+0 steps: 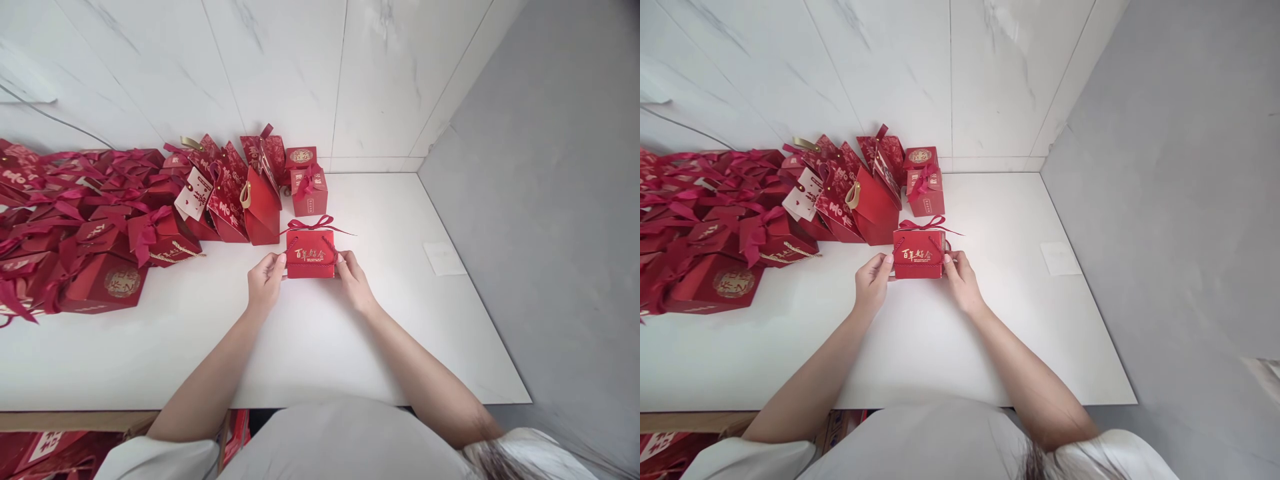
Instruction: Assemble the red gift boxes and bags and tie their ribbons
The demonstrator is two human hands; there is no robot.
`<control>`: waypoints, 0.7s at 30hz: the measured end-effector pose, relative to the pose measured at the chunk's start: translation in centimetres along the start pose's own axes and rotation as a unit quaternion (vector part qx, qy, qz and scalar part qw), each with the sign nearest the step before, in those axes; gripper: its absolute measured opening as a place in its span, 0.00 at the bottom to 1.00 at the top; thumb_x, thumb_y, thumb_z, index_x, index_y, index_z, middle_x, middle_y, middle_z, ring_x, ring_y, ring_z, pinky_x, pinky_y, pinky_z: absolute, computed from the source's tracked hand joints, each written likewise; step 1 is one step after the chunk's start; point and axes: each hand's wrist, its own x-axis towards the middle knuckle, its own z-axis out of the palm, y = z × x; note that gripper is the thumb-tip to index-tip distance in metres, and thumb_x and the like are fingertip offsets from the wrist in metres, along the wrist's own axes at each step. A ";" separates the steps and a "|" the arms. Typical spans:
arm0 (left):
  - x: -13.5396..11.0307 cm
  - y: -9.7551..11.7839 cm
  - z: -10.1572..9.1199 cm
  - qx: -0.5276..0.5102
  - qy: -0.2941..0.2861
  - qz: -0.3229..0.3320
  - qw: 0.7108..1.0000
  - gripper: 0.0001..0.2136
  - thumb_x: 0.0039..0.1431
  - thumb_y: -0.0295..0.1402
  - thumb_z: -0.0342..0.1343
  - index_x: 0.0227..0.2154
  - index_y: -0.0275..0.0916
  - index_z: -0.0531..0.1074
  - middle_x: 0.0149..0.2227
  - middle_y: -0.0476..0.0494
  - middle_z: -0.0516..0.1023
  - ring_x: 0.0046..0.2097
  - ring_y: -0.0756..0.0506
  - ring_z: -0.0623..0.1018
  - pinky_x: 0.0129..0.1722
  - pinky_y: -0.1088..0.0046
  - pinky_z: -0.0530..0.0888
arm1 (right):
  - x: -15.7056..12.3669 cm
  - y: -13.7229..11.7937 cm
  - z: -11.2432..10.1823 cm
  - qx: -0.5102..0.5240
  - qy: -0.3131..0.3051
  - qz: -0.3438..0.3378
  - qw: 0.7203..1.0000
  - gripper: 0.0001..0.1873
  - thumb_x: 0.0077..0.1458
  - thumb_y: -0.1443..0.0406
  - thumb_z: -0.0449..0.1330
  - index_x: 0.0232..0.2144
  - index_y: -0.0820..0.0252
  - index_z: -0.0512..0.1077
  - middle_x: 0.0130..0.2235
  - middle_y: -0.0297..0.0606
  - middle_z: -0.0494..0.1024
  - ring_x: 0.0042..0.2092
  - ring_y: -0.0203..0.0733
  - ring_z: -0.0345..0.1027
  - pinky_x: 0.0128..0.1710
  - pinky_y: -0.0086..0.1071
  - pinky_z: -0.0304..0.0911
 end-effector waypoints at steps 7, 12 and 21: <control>0.1 -0.2 0.0 -0.018 -0.001 0.001 1.000 0.18 0.61 0.49 0.54 0.28 0.39 0.70 0.33 0.44 0.79 0.37 0.45 0.81 0.35 0.70 0.81 | 0.1 0.1 -0.1 -0.038 0.007 -0.004 0.999 0.23 0.61 0.41 0.49 0.39 0.52 0.64 0.42 0.37 0.78 0.45 0.47 0.71 0.49 0.42 0.66; 0.0 -0.5 0.1 -0.029 -0.005 0.016 0.999 0.17 0.61 0.50 0.55 0.30 0.39 0.69 0.36 0.44 0.80 0.35 0.46 0.80 0.32 0.73 0.79 | -0.2 -0.3 0.0 0.021 -0.002 -0.006 1.000 0.24 0.62 0.41 0.46 0.39 0.53 0.65 0.49 0.39 0.76 0.47 0.45 0.71 0.47 0.41 0.69; -0.2 -0.8 0.3 -0.037 -0.014 0.081 0.996 0.13 0.63 0.46 0.55 0.35 0.40 0.67 0.51 0.42 0.77 0.28 0.52 0.75 0.25 0.77 0.71 | -0.5 -0.8 -0.1 -0.001 -0.022 -0.010 1.000 0.21 0.58 0.44 0.57 0.38 0.53 0.61 0.52 0.40 0.76 0.45 0.45 0.74 0.44 0.39 0.69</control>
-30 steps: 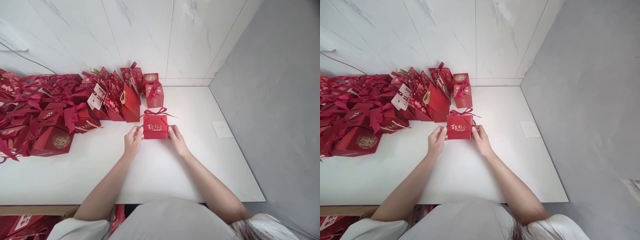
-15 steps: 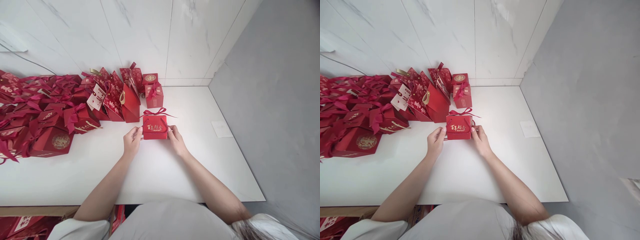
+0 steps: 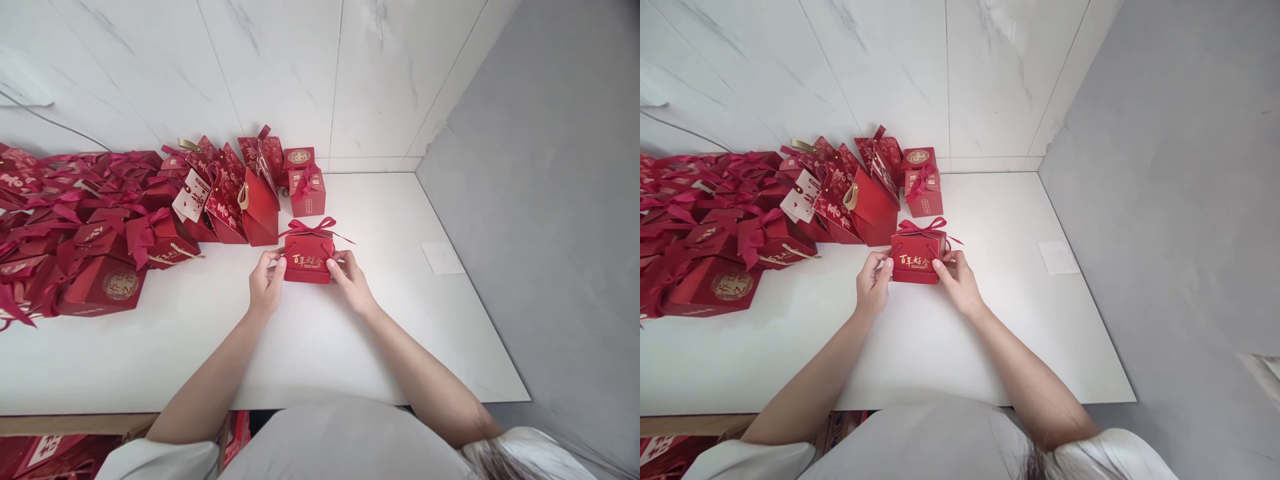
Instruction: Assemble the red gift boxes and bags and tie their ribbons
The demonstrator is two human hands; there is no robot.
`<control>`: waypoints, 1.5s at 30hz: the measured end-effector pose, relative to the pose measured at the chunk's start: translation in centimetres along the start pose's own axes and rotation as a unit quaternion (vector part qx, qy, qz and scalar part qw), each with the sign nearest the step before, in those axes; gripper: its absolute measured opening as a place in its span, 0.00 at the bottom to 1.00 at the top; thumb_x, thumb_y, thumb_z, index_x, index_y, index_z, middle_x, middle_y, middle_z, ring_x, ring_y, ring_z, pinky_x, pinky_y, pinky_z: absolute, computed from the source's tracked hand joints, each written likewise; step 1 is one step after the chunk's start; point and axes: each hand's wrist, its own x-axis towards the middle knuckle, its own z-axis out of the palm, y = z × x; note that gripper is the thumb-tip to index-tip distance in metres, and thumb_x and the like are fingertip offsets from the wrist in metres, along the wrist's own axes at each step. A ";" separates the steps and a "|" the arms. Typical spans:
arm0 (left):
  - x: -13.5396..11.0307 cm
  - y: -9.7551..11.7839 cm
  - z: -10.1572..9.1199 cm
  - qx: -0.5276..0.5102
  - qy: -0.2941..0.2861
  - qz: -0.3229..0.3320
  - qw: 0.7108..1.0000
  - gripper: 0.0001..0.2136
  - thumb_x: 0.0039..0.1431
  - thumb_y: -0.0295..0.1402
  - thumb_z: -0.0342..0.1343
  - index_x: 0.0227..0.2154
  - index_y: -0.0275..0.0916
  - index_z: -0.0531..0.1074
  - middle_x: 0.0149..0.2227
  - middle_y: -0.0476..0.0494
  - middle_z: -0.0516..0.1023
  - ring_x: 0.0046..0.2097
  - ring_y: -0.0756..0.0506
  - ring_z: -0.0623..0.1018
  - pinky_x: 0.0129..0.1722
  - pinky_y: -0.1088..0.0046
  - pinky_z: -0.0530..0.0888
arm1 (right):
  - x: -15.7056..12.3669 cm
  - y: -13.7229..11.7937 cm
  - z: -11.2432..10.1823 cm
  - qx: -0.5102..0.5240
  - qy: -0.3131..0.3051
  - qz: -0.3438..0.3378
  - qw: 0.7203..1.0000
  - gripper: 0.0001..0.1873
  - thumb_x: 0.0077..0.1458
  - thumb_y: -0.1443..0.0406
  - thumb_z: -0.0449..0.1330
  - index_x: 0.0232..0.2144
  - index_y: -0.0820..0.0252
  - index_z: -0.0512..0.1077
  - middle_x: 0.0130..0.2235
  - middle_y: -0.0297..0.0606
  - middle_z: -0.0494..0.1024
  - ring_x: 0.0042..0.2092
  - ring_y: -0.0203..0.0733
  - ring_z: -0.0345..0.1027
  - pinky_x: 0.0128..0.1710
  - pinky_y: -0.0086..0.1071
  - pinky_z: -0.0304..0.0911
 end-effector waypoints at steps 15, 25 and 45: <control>0.2 -0.2 -0.1 0.029 0.020 -0.015 0.999 0.15 0.63 0.47 0.54 0.38 0.40 0.73 0.48 0.43 0.79 0.36 0.48 0.80 0.34 0.73 0.79 | 0.2 0.5 -0.1 -0.011 0.006 0.004 1.000 0.22 0.62 0.42 0.49 0.40 0.52 0.61 0.40 0.36 0.77 0.41 0.44 0.70 0.42 0.38 0.67; 0.2 -0.2 -0.1 0.057 0.024 0.000 0.998 0.13 0.64 0.46 0.53 0.38 0.41 0.73 0.48 0.45 0.80 0.34 0.49 0.79 0.34 0.74 0.78 | 0.2 0.3 -0.1 0.003 0.004 0.009 1.000 0.21 0.62 0.43 0.49 0.40 0.52 0.61 0.41 0.36 0.77 0.41 0.43 0.70 0.42 0.38 0.68; 0.3 -0.3 -0.2 0.066 0.025 -0.005 0.997 0.15 0.63 0.48 0.53 0.39 0.41 0.74 0.41 0.45 0.81 0.34 0.48 0.80 0.35 0.72 0.79 | 0.3 0.4 -0.1 -0.015 0.011 0.013 1.000 0.23 0.60 0.41 0.49 0.39 0.52 0.62 0.39 0.35 0.78 0.39 0.43 0.71 0.42 0.39 0.68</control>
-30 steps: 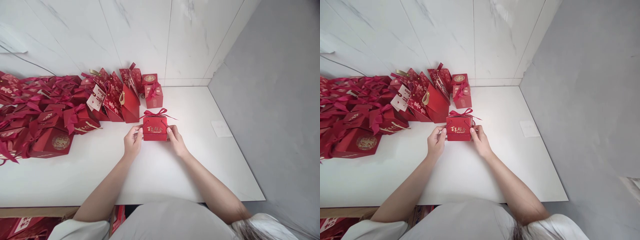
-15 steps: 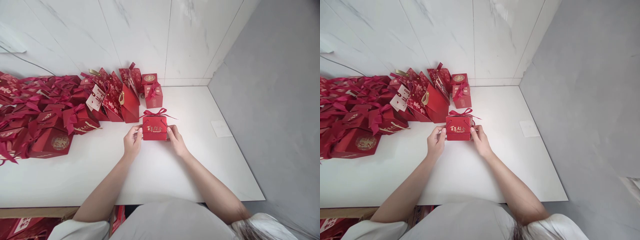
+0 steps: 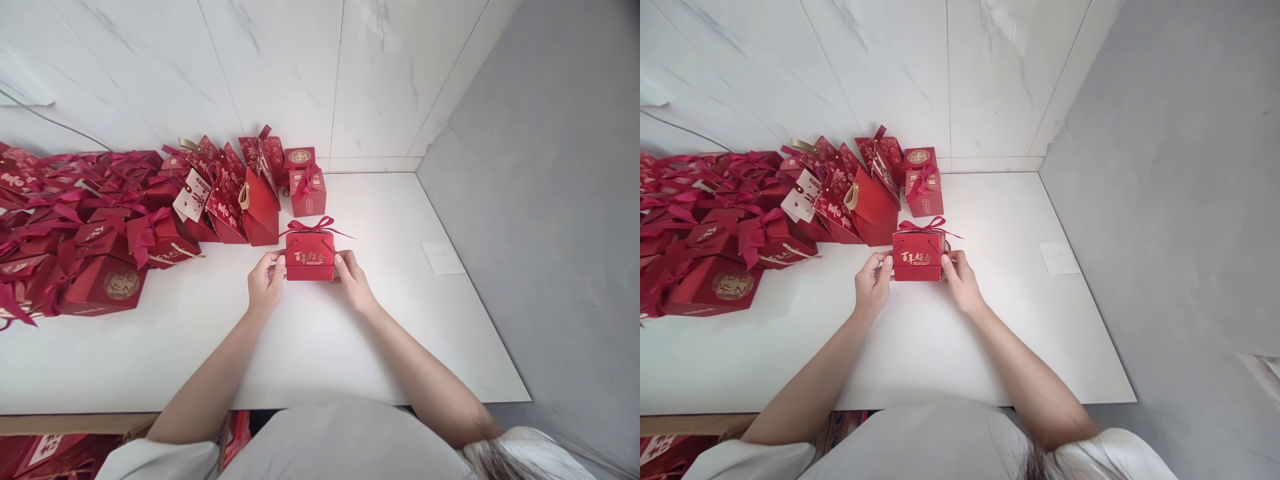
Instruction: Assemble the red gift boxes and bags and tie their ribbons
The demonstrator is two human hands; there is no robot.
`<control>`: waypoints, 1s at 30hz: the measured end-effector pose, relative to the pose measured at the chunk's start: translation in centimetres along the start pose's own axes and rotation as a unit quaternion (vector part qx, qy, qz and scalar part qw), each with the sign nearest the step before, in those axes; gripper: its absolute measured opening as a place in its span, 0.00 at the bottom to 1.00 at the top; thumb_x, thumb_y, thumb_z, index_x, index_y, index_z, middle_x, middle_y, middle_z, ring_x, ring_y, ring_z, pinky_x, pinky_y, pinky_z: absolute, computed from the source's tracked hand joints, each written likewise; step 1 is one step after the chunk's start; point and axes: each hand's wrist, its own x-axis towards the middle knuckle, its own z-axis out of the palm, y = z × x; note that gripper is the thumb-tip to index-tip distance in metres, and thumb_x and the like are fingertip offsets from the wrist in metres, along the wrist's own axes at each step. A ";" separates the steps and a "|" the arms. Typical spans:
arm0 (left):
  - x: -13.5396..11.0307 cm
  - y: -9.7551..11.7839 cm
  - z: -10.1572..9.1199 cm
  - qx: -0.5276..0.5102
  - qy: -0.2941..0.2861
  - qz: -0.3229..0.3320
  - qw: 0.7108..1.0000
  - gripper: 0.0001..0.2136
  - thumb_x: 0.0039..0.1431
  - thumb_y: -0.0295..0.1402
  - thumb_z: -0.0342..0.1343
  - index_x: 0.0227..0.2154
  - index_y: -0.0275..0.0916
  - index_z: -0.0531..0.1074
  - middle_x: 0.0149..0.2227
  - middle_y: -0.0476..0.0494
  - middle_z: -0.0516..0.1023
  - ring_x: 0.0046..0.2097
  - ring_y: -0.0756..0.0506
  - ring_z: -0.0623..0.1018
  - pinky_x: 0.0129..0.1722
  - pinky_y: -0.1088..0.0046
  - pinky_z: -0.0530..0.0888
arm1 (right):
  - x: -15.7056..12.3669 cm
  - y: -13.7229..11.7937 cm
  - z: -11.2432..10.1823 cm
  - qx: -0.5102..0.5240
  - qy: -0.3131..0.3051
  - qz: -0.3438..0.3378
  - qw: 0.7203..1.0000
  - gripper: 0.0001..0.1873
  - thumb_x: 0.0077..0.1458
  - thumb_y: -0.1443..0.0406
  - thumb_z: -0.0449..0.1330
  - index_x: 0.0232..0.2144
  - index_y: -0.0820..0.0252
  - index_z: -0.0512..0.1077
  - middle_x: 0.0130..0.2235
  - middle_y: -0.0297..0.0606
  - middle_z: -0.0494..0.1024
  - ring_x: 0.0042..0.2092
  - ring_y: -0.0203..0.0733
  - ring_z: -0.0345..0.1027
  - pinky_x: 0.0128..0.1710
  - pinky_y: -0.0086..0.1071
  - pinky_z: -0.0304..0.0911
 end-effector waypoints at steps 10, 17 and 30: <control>-0.1 0.0 0.0 0.002 -0.001 0.000 1.000 0.15 0.64 0.47 0.52 0.38 0.40 0.74 0.44 0.44 0.80 0.35 0.48 0.79 0.36 0.73 0.78 | 0.0 0.0 0.0 0.009 0.000 -0.002 1.000 0.23 0.60 0.41 0.50 0.39 0.52 0.62 0.40 0.36 0.78 0.39 0.43 0.71 0.42 0.39 0.68; 0.0 -0.2 0.0 0.001 0.001 -0.004 1.000 0.15 0.64 0.47 0.52 0.39 0.41 0.75 0.44 0.44 0.81 0.34 0.48 0.79 0.35 0.73 0.78 | 0.0 0.1 0.0 0.006 0.001 -0.003 1.000 0.23 0.60 0.41 0.50 0.39 0.52 0.62 0.39 0.36 0.78 0.39 0.43 0.71 0.42 0.39 0.68; 0.0 -0.2 0.0 -0.015 0.001 -0.008 1.000 0.15 0.63 0.48 0.53 0.36 0.41 0.74 0.43 0.45 0.80 0.34 0.48 0.79 0.34 0.73 0.78 | -0.1 0.1 0.2 0.004 0.012 -0.006 1.000 0.23 0.60 0.41 0.50 0.38 0.52 0.62 0.39 0.36 0.78 0.38 0.43 0.71 0.41 0.38 0.68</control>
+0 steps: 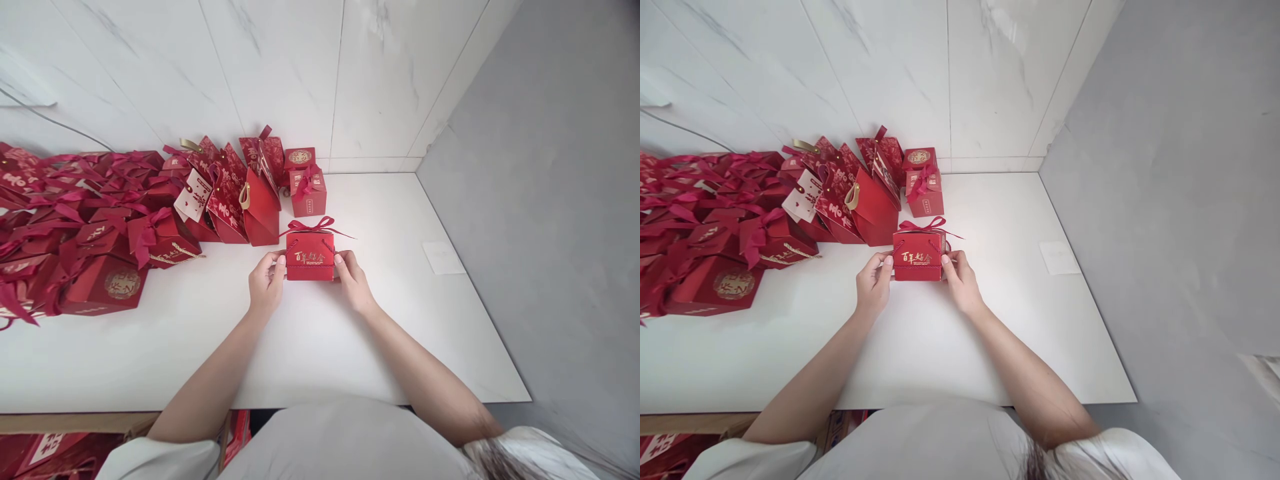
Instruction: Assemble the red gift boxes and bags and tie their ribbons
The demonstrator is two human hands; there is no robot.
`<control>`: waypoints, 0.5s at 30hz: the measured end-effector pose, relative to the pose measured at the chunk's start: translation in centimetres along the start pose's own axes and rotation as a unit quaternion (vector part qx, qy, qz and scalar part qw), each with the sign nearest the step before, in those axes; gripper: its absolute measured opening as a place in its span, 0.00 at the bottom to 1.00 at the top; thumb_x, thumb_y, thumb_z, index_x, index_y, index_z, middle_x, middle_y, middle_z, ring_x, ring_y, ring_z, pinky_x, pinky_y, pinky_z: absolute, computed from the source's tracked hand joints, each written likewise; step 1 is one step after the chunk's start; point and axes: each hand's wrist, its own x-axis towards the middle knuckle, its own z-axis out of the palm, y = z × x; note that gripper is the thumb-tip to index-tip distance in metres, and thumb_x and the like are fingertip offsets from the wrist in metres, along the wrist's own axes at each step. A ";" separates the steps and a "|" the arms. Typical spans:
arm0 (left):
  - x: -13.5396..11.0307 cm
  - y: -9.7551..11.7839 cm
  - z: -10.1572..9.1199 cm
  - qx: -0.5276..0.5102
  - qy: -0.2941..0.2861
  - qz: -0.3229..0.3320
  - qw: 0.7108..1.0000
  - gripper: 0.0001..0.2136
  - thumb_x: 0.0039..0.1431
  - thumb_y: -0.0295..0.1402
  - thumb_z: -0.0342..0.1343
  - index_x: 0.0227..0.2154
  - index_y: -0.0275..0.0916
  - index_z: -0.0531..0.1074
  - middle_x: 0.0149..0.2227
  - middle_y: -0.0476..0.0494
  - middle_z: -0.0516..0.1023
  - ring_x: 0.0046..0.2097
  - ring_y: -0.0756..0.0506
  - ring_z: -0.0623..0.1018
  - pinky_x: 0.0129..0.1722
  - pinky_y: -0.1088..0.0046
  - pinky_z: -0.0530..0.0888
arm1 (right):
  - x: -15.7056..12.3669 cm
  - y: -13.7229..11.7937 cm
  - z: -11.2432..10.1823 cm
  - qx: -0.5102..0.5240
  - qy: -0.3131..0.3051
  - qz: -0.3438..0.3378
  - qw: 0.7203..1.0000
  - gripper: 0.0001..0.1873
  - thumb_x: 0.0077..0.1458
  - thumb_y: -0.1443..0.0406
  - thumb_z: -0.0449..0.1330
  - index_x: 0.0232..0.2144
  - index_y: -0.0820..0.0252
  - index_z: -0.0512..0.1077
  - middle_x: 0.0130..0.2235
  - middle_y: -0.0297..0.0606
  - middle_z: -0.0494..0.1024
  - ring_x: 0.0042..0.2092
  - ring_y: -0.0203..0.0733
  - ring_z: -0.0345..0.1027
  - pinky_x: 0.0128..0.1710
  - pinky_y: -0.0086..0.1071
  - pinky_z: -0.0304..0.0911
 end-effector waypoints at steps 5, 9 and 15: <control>-0.1 0.1 0.0 -0.009 -0.002 -0.005 1.000 0.16 0.63 0.49 0.53 0.35 0.40 0.73 0.43 0.44 0.80 0.33 0.48 0.79 0.34 0.73 0.78 | 0.0 0.0 0.0 0.002 -0.002 0.004 1.000 0.23 0.60 0.41 0.50 0.38 0.52 0.61 0.38 0.36 0.78 0.37 0.42 0.71 0.41 0.38 0.68; -0.1 0.1 0.1 -0.011 -0.002 -0.004 1.000 0.16 0.62 0.49 0.53 0.35 0.40 0.73 0.43 0.44 0.80 0.34 0.48 0.79 0.33 0.73 0.78 | 0.0 0.0 0.0 0.003 -0.001 0.007 1.000 0.22 0.60 0.41 0.50 0.38 0.52 0.62 0.38 0.35 0.79 0.38 0.43 0.72 0.41 0.39 0.68; -0.1 0.0 0.1 -0.011 -0.001 -0.003 1.000 0.15 0.63 0.48 0.53 0.36 0.41 0.74 0.43 0.45 0.80 0.34 0.48 0.79 0.34 0.73 0.78 | 0.0 -0.1 -0.1 0.004 -0.005 0.008 1.000 0.22 0.60 0.42 0.50 0.38 0.52 0.62 0.39 0.35 0.78 0.39 0.43 0.71 0.41 0.39 0.68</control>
